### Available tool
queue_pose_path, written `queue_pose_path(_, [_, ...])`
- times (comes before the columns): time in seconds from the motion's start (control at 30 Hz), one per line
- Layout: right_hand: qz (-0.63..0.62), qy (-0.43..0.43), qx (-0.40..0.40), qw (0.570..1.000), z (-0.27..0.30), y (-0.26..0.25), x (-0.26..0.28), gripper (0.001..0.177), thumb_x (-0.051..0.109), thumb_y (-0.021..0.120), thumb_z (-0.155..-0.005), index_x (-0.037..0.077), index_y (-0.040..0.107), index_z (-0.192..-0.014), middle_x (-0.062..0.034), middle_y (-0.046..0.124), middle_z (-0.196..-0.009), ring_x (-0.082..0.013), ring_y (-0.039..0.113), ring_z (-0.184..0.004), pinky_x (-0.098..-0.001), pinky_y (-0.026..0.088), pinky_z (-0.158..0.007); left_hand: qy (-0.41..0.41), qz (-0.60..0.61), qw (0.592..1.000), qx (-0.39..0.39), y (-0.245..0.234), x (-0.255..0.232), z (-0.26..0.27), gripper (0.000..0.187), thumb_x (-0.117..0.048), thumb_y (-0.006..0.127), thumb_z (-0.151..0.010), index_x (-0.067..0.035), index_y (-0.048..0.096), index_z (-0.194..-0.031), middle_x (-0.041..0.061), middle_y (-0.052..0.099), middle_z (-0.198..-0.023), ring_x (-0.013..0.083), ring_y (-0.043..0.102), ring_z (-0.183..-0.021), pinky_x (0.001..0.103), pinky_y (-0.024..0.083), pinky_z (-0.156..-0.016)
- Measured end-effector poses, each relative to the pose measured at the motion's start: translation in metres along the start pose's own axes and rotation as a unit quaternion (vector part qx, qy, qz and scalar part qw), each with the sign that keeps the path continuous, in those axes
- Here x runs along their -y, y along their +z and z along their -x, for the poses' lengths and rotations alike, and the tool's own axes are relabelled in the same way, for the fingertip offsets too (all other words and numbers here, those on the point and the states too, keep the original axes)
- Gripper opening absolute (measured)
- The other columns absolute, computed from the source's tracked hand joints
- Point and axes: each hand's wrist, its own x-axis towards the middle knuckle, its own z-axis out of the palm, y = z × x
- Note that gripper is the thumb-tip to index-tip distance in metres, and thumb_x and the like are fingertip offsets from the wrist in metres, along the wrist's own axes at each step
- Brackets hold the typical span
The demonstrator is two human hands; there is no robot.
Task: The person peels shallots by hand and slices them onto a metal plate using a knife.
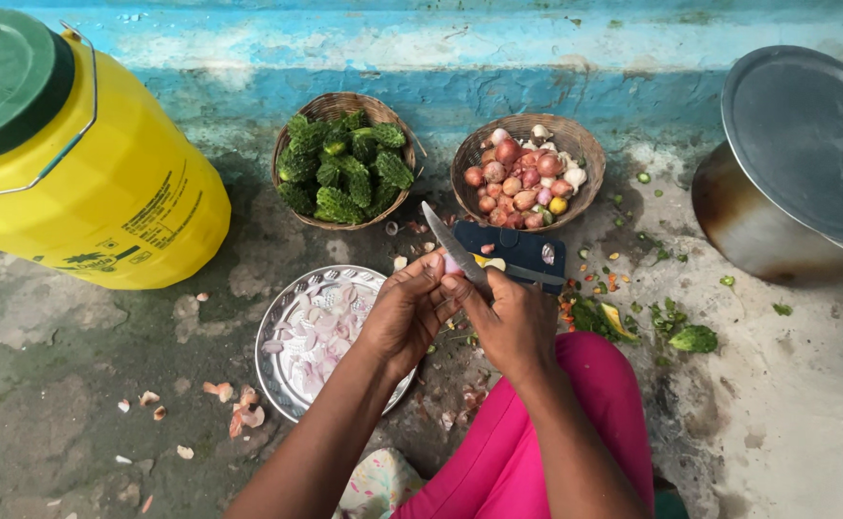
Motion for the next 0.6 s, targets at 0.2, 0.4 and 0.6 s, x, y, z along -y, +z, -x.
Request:
queue_pose_path(0.2, [-0.072,0.024,0.019,0.997,-0.002,-0.001,-0.002,0.048,0.055,0.062,-0.094,0.009,0.074,-0.090,-0.0100,0.071,-0.069,-0.0275,0.070,-0.063,-0.0416,0.051,-0.059,0.001,-0.026,1.000,-0.006,0.007,-0.001,-0.001,0.027,-0.020,0.054,-0.105,-0.007,0.067,-0.125,0.002,0.073,-0.105,0.0101,0.069,-0.091,0.029,0.058,-0.086])
queue_pose_path(0.4, [-0.135,0.092,0.066,0.984,-0.005,-0.002,-0.001,0.046,0.053,0.054,-0.097,0.014,0.078,-0.101,-0.0079,0.073,-0.071,-0.0239,0.074,-0.065,-0.0385,0.054,-0.061,0.000,-0.027,0.999,-0.040,0.006,0.002,-0.008,0.026,-0.019,0.053,-0.103,-0.007,0.066,-0.121,0.003,0.075,-0.108,0.0123,0.070,-0.095,0.031,0.057,-0.090])
queue_pose_path(0.6, [-0.088,0.073,0.043,0.992,-0.008,0.005,-0.007,0.044,0.051,0.055,-0.098,0.015,0.078,-0.105,-0.0080,0.070,-0.067,-0.0246,0.072,-0.063,-0.0391,0.053,-0.059,0.006,-0.020,0.999,-0.027,-0.003,0.004,-0.019,0.021,-0.018,0.056,-0.104,-0.004,0.066,-0.117,0.007,0.073,-0.108,0.0150,0.070,-0.095,0.034,0.058,-0.092])
